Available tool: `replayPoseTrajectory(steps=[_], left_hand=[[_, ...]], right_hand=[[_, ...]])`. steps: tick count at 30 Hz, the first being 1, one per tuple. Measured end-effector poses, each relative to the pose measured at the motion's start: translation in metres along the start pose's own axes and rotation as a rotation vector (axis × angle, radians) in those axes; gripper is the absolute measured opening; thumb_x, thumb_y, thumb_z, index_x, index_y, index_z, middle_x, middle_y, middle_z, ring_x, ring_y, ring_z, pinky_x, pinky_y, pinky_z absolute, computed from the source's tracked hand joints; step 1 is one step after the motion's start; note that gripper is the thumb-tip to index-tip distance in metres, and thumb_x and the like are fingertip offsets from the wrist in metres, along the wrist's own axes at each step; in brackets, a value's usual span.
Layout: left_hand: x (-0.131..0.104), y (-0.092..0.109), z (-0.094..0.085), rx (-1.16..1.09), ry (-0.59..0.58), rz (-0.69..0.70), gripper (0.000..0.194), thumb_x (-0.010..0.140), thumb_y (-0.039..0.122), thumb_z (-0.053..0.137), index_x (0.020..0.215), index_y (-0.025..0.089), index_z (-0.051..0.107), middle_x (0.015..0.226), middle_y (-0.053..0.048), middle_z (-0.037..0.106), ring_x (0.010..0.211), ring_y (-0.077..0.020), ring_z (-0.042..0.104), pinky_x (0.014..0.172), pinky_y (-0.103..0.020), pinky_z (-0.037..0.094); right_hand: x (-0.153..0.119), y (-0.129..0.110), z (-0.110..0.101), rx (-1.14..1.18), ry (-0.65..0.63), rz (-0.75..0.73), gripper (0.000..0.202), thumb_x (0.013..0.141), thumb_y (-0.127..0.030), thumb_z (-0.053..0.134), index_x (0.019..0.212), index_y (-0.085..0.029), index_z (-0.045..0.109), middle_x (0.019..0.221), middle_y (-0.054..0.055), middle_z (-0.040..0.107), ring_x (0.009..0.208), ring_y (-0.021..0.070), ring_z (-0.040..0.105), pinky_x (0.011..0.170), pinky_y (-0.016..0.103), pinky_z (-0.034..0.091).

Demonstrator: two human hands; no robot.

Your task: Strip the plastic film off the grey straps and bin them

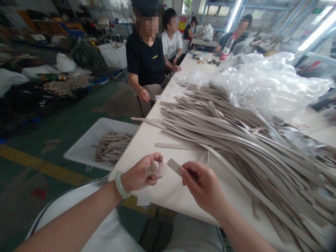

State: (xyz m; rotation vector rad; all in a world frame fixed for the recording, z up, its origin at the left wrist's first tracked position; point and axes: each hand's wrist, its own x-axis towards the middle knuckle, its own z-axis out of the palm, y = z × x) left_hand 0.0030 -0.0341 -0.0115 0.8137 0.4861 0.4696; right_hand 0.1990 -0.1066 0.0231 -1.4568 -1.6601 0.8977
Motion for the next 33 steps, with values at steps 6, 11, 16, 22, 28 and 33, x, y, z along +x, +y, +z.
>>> replayPoseTrajectory(steps=[6,11,16,22,28,33], left_hand=[[-0.001,0.001,0.0,0.0,0.006,0.015,0.055,0.062,0.052,0.078,0.086,0.021,0.039,0.059,0.01,0.031,0.045,-0.0024,0.017,0.037,-0.013,0.011],[-0.001,0.001,-0.001,-0.01,-0.001,0.016,0.055,0.062,0.051,0.078,0.087,0.021,0.039,0.059,0.01,0.03,0.045,-0.0024,0.018,0.037,-0.013,0.012],[0.0,-0.001,-0.002,0.001,-0.006,0.024,0.052,0.063,0.051,0.077,0.086,0.02,0.041,0.06,0.01,0.03,0.045,-0.0024,0.018,0.037,-0.013,0.012],[0.002,-0.007,-0.003,0.091,-0.004,0.016,0.051,0.065,0.053,0.076,0.089,0.018,0.047,0.062,0.009,0.036,0.044,-0.0014,0.022,0.038,-0.014,0.019],[0.004,-0.01,-0.004,0.222,0.018,-0.028,0.05,0.064,0.054,0.075,0.081,0.015,0.049,0.058,0.008,0.038,0.044,-0.0023,0.024,0.039,-0.016,0.021],[0.003,-0.012,-0.008,0.206,0.013,-0.019,0.046,0.068,0.053,0.073,0.083,0.016,0.049,0.058,0.008,0.036,0.045,-0.0032,0.023,0.04,-0.016,0.021]], right_hand=[[-0.002,0.002,0.002,-0.011,0.011,-0.004,0.029,0.091,-0.029,0.047,0.066,-0.018,0.055,0.054,-0.002,0.051,0.049,0.0091,0.043,0.047,0.021,0.03],[-0.004,0.001,0.003,-0.027,-0.026,-0.001,0.029,0.092,-0.03,0.046,0.068,-0.017,0.056,0.054,-0.002,0.05,0.049,0.0093,0.042,0.047,0.022,0.029],[-0.004,0.002,0.004,-0.075,-0.056,-0.009,0.029,0.091,-0.029,0.046,0.067,-0.017,0.056,0.054,-0.002,0.048,0.049,0.0095,0.04,0.047,0.023,0.027],[-0.003,0.003,0.001,-0.122,-0.187,-0.05,0.021,0.09,-0.022,0.048,0.07,-0.018,0.055,0.057,-0.003,0.049,0.051,0.0087,0.04,0.049,0.022,0.027],[0.003,0.004,0.002,-0.229,-0.266,-0.072,0.02,0.086,-0.016,0.049,0.067,-0.017,0.055,0.058,-0.003,0.05,0.053,0.0085,0.041,0.05,0.022,0.027],[0.002,0.005,-0.006,-0.239,-0.219,-0.055,0.022,0.088,-0.02,0.049,0.067,-0.018,0.056,0.057,-0.002,0.051,0.053,0.0092,0.042,0.05,0.022,0.028]])
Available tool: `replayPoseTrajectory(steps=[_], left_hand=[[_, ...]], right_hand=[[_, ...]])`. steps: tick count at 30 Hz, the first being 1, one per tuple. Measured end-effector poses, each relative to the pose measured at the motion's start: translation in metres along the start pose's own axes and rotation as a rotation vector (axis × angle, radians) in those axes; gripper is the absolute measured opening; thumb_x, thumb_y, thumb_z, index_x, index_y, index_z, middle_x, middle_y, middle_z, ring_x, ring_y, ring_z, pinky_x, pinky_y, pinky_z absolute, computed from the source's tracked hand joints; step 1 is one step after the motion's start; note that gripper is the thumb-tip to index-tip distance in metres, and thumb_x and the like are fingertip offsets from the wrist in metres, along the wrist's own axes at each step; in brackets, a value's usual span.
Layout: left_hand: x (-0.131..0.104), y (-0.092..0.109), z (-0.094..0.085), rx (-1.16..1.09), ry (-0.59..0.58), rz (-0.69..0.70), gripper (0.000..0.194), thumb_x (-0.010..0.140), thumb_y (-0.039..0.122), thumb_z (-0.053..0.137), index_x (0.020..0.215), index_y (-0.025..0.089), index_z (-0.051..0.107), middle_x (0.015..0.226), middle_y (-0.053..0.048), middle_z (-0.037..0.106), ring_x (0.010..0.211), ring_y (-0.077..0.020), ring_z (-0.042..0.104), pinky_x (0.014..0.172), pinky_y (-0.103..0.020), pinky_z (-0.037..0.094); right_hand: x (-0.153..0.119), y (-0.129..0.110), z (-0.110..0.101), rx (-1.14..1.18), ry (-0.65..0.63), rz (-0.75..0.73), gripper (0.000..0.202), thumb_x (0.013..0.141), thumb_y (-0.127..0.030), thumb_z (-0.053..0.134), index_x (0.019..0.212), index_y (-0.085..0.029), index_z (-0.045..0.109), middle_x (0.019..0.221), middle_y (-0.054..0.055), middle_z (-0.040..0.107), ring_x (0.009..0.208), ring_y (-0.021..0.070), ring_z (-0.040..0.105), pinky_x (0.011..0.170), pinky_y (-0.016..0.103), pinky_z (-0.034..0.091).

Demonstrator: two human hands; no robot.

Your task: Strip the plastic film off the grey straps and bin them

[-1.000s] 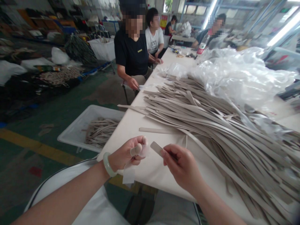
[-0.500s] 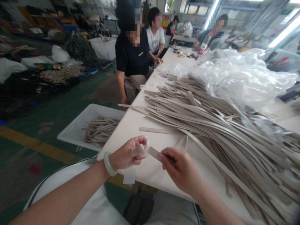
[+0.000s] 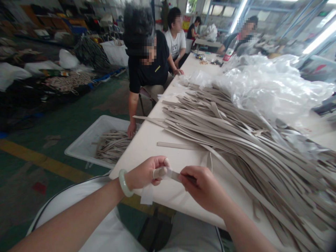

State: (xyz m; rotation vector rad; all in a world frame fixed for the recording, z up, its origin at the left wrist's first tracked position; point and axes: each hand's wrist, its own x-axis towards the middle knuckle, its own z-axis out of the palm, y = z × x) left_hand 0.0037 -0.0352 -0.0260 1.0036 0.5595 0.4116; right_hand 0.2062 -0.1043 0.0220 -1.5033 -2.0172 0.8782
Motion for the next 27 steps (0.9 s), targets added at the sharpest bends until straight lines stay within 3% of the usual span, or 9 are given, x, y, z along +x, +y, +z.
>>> replayPoseTrajectory(steps=[5,11,27], left_hand=[[-0.001,0.004,-0.002,-0.093,-0.002,0.009,0.05,0.065,0.053,0.075,0.084,0.018,0.046,0.062,0.008,0.034,0.048,-0.0032,0.021,0.041,-0.015,0.017],[-0.003,0.007,-0.001,-0.107,-0.001,0.031,0.05,0.065,0.054,0.075,0.083,0.018,0.045,0.062,0.008,0.033,0.048,-0.0036,0.021,0.041,-0.015,0.016],[-0.002,0.006,0.001,-0.143,-0.018,0.016,0.048,0.066,0.05,0.076,0.083,0.017,0.046,0.06,0.008,0.033,0.048,-0.0034,0.019,0.04,-0.015,0.016]], right_hand=[[-0.009,0.003,-0.009,0.109,0.076,0.061,0.026,0.091,-0.029,0.048,0.069,-0.018,0.057,0.055,-0.002,0.051,0.049,0.01,0.043,0.046,0.022,0.029],[-0.009,0.004,-0.002,0.205,0.162,0.085,0.028,0.091,-0.031,0.048,0.068,-0.018,0.057,0.054,-0.002,0.051,0.047,0.0092,0.042,0.044,0.021,0.029],[-0.006,0.001,0.006,0.224,0.159,0.097,0.028,0.091,-0.03,0.048,0.067,-0.017,0.056,0.054,-0.003,0.05,0.048,0.0086,0.041,0.045,0.021,0.028]])
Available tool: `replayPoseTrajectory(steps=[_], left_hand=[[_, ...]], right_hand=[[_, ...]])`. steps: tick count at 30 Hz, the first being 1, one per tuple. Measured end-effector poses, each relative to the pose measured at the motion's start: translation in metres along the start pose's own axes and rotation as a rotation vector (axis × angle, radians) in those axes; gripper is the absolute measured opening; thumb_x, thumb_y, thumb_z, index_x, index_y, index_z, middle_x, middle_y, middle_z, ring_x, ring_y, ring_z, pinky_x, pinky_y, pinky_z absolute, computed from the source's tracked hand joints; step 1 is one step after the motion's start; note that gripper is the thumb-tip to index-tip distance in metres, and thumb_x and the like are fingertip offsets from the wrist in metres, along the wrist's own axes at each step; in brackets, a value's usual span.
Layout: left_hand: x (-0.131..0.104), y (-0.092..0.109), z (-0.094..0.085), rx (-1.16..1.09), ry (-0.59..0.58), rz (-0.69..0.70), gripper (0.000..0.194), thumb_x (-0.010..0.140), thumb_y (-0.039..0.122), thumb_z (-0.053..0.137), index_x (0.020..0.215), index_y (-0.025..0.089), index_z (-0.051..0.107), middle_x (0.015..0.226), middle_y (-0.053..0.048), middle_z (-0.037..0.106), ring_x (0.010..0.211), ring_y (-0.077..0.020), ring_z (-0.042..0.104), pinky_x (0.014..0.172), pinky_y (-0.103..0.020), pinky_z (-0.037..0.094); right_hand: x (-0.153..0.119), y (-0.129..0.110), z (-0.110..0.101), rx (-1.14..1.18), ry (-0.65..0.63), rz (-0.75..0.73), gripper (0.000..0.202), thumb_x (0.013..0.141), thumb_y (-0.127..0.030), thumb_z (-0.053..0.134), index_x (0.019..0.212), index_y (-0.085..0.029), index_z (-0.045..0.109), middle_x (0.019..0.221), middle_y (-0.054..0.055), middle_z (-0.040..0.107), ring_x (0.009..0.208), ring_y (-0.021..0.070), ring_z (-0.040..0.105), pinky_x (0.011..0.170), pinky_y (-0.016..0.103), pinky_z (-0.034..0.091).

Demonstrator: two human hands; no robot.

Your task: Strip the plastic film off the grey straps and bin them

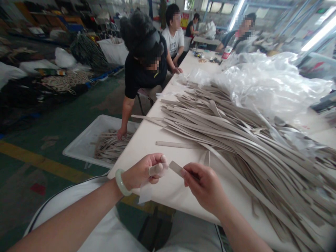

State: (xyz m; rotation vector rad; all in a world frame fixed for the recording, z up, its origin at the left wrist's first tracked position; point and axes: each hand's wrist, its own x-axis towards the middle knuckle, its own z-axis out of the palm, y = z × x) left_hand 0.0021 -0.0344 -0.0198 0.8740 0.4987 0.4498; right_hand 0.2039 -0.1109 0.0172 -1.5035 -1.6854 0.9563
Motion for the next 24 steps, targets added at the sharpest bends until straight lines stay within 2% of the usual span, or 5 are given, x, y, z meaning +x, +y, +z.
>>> replayPoseTrajectory(steps=[7,16,20,24], left_hand=[[0.0,0.002,0.001,0.003,0.062,0.02,0.041,0.07,0.047,0.074,0.075,0.016,0.047,0.061,0.007,0.033,0.048,-0.0031,0.021,0.04,-0.014,0.018],[0.0,0.001,0.002,-0.083,0.061,0.026,0.037,0.071,0.044,0.074,0.074,0.016,0.051,0.061,0.006,0.033,0.048,-0.0031,0.021,0.038,-0.012,0.017],[0.002,-0.002,0.002,-0.118,0.131,0.034,0.027,0.074,0.039,0.073,0.079,0.016,0.058,0.061,0.005,0.037,0.048,-0.0028,0.025,0.039,-0.011,0.019],[0.005,-0.003,0.001,-0.006,0.24,0.083,0.026,0.069,0.031,0.079,0.07,0.012,0.061,0.07,0.003,0.042,0.052,-0.0014,0.032,0.041,-0.012,0.024]], right_hand=[[-0.001,0.0,0.002,0.082,0.046,0.012,0.031,0.091,-0.034,0.048,0.066,-0.018,0.054,0.048,-0.005,0.043,0.043,0.0077,0.039,0.043,0.02,0.027],[-0.008,0.002,0.016,0.147,0.108,0.038,0.032,0.092,-0.037,0.048,0.067,-0.018,0.055,0.05,-0.003,0.048,0.045,0.0076,0.042,0.044,0.02,0.029],[-0.012,0.002,0.021,0.13,0.108,0.028,0.032,0.092,-0.035,0.048,0.066,-0.018,0.055,0.048,-0.004,0.046,0.044,0.0075,0.042,0.044,0.019,0.029],[-0.013,0.007,0.023,0.133,0.148,0.036,0.031,0.092,-0.035,0.048,0.067,-0.018,0.055,0.05,-0.003,0.049,0.045,0.0076,0.043,0.045,0.019,0.03]])
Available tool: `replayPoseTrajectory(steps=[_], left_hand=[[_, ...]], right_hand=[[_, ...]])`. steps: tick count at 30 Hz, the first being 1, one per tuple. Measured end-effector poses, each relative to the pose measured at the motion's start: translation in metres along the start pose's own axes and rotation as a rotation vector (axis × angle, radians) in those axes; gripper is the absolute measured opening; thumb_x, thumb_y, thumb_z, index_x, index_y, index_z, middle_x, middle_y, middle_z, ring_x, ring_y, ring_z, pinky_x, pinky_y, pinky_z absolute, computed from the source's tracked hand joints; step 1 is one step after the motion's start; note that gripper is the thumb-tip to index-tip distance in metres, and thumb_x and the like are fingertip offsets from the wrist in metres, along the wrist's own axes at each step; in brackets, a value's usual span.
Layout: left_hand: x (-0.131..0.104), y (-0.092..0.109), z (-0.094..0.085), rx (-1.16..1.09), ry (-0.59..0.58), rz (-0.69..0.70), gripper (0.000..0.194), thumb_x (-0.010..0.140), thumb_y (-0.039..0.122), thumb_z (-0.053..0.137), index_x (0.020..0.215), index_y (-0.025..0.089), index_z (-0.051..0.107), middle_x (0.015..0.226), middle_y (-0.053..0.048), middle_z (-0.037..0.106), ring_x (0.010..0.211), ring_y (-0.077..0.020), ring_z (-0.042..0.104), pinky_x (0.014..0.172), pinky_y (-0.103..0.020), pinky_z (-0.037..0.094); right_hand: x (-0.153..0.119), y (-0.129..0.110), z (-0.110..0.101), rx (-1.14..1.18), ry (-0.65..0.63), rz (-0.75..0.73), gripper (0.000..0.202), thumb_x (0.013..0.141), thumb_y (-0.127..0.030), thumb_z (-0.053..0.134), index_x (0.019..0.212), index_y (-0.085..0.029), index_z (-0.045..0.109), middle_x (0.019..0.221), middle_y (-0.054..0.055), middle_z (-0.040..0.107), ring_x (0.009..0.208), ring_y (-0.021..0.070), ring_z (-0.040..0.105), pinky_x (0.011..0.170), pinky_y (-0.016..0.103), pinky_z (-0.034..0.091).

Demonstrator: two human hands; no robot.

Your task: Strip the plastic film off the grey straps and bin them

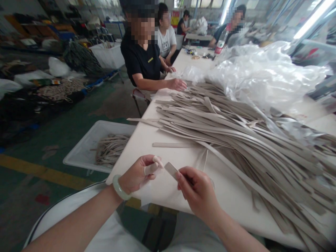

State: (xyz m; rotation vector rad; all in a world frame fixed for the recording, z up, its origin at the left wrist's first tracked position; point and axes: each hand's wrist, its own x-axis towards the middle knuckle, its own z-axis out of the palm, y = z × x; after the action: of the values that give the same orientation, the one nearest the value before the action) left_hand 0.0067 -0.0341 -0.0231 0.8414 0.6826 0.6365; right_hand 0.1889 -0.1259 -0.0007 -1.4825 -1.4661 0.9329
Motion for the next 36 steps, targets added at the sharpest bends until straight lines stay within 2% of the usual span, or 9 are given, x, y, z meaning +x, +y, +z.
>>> replayPoseTrajectory(steps=[2,5,8,15,21,26,28,31,36], left_hand=[[0.002,0.0,0.0,0.059,0.042,0.024,0.029,0.066,0.032,0.081,0.068,0.01,0.062,0.071,0.003,0.042,0.052,-0.0009,0.033,0.041,-0.012,0.024],[0.003,0.0,0.0,0.095,0.083,0.018,0.037,0.062,0.038,0.082,0.081,0.012,0.063,0.067,0.004,0.042,0.049,-0.0013,0.031,0.04,-0.013,0.023],[0.003,0.0,0.0,0.065,0.038,-0.016,0.049,0.059,0.045,0.082,0.09,0.016,0.058,0.061,0.007,0.038,0.046,-0.0016,0.025,0.039,-0.013,0.019],[0.001,0.0,-0.001,0.009,-0.115,-0.087,0.045,0.065,0.046,0.078,0.078,0.015,0.048,0.067,0.005,0.036,0.051,-0.0035,0.02,0.037,-0.013,0.013],[0.003,-0.003,-0.002,0.024,-0.122,-0.073,0.038,0.07,0.038,0.077,0.081,0.015,0.049,0.063,0.006,0.036,0.049,-0.0031,0.019,0.036,-0.013,0.013],[0.003,-0.002,0.0,0.078,-0.105,-0.084,0.044,0.066,0.047,0.077,0.081,0.015,0.049,0.064,0.007,0.038,0.045,-0.0011,0.017,0.036,-0.014,0.013],[0.003,-0.001,0.001,0.2,-0.095,-0.086,0.046,0.065,0.05,0.076,0.08,0.015,0.05,0.062,0.008,0.039,0.044,-0.0017,0.021,0.037,-0.016,0.017],[0.003,0.0,0.003,0.576,-0.113,-0.056,0.038,0.071,0.048,0.072,0.076,0.014,0.054,0.06,0.005,0.044,0.048,-0.0061,0.035,0.045,-0.019,0.028],[0.0,-0.002,0.002,1.182,-0.263,0.102,0.024,0.079,0.033,0.066,0.067,0.014,0.056,0.069,0.001,0.051,0.068,-0.0125,0.046,0.062,-0.024,0.032]], right_hand=[[0.0,0.003,-0.001,0.009,0.01,0.001,0.03,0.092,-0.035,0.048,0.068,-0.018,0.055,0.05,-0.003,0.05,0.045,0.0079,0.044,0.045,0.019,0.031],[0.001,0.007,-0.003,0.003,0.017,0.002,0.03,0.092,-0.036,0.048,0.069,-0.018,0.056,0.05,-0.003,0.049,0.045,0.0082,0.044,0.045,0.019,0.031],[0.001,0.009,-0.003,-0.01,0.014,0.004,0.031,0.092,-0.035,0.048,0.068,-0.018,0.056,0.049,-0.003,0.048,0.045,0.0082,0.044,0.045,0.019,0.03],[0.003,0.006,-0.003,-0.016,0.011,-0.028,0.03,0.092,-0.032,0.048,0.066,-0.018,0.055,0.05,-0.004,0.047,0.047,0.0084,0.044,0.047,0.019,0.03],[0.002,0.001,-0.004,-0.099,0.018,-0.083,0.028,0.091,-0.029,0.049,0.066,-0.018,0.055,0.053,-0.003,0.048,0.049,0.0083,0.041,0.049,0.02,0.028],[0.004,0.004,-0.004,-0.203,-0.089,-0.074,0.025,0.091,-0.025,0.047,0.068,-0.018,0.055,0.054,-0.003,0.048,0.05,0.009,0.039,0.049,0.021,0.025],[0.006,0.004,-0.005,-0.26,-0.148,-0.08,0.022,0.091,-0.023,0.047,0.071,-0.018,0.056,0.058,-0.002,0.052,0.052,0.0095,0.041,0.05,0.021,0.026],[0.01,0.002,-0.006,-0.369,-0.263,-0.09,0.019,0.09,-0.02,0.049,0.073,-0.018,0.059,0.064,0.001,0.059,0.058,0.0113,0.05,0.054,0.022,0.029],[0.014,0.008,-0.016,-0.498,-0.54,-0.085,0.011,0.085,-0.028,0.061,0.078,-0.02,0.064,0.074,0.003,0.069,0.067,0.0151,0.061,0.056,0.022,0.032]])
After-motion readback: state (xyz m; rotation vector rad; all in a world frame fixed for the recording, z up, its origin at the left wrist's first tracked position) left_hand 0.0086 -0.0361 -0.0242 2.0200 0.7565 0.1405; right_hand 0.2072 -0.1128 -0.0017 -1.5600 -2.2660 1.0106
